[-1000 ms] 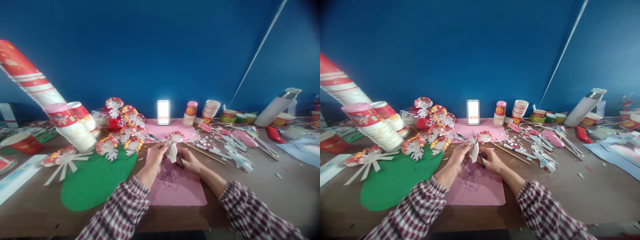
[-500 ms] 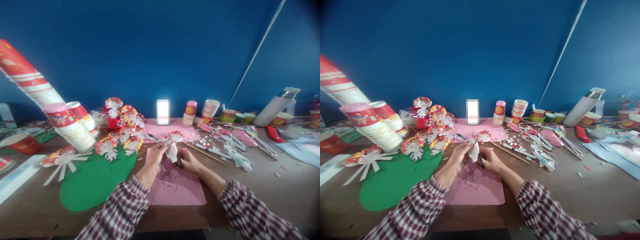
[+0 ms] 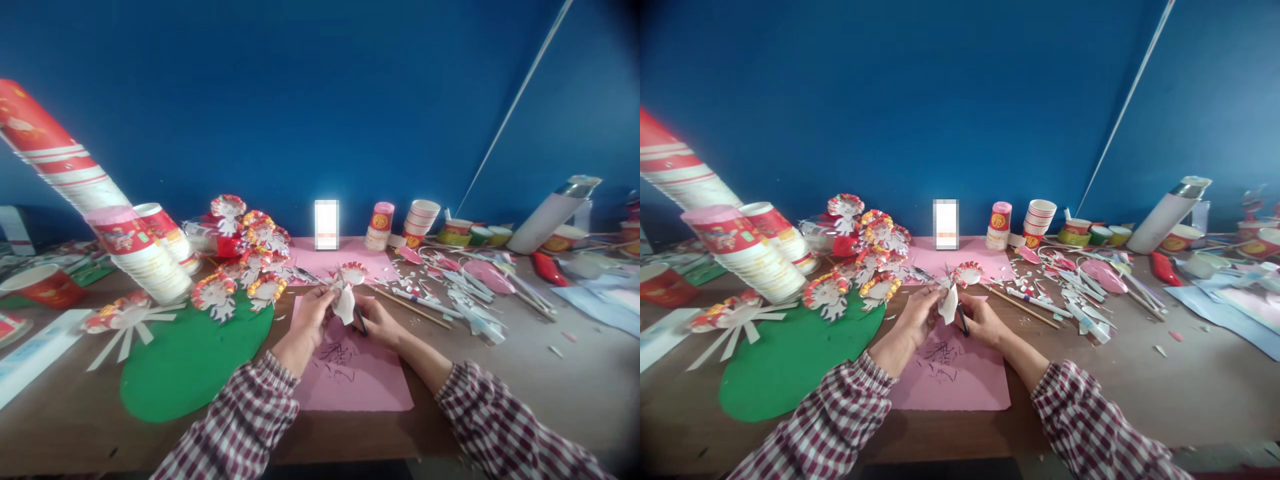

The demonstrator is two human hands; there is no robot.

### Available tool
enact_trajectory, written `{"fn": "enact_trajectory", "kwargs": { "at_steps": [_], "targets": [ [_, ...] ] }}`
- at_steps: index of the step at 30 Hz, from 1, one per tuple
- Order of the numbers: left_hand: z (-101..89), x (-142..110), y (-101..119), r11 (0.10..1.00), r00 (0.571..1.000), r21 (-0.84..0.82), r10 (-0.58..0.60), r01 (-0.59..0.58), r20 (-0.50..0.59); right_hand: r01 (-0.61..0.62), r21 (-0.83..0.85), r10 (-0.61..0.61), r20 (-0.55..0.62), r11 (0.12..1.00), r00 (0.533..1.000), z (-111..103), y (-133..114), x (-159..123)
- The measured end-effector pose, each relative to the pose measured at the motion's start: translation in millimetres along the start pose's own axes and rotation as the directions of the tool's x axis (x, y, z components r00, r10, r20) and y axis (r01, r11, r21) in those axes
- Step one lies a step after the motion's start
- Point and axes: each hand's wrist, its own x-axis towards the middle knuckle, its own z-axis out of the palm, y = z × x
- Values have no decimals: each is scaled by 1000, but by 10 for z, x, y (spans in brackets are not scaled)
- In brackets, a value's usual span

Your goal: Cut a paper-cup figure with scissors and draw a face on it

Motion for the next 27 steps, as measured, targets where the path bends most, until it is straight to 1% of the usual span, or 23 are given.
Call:
{"fn": "enact_trajectory", "kwargs": {
  "at_steps": [4,10,14,18,27],
  "targets": [
    [4,-3,5,1000,1000,6,3,-3,5,-1,-21,1,-13,1000,1000,7,-13,0],
    [26,-20,23,1000,1000,6,-6,6,-7,27,8,-27,-21,1000,999,8,1,7],
    [31,-26,30,1000,1000,-3,-4,4,-3,23,22,-23,-21,999,1000,4,18,7],
    [30,-30,35,1000,1000,2,-6,7,-5,6,10,-5,-30,1000,1000,3,24,2],
    [24,-28,37,1000,1000,9,-11,11,-4,20,-17,-20,-37,1000,999,-13,27,3]
  ]
}}
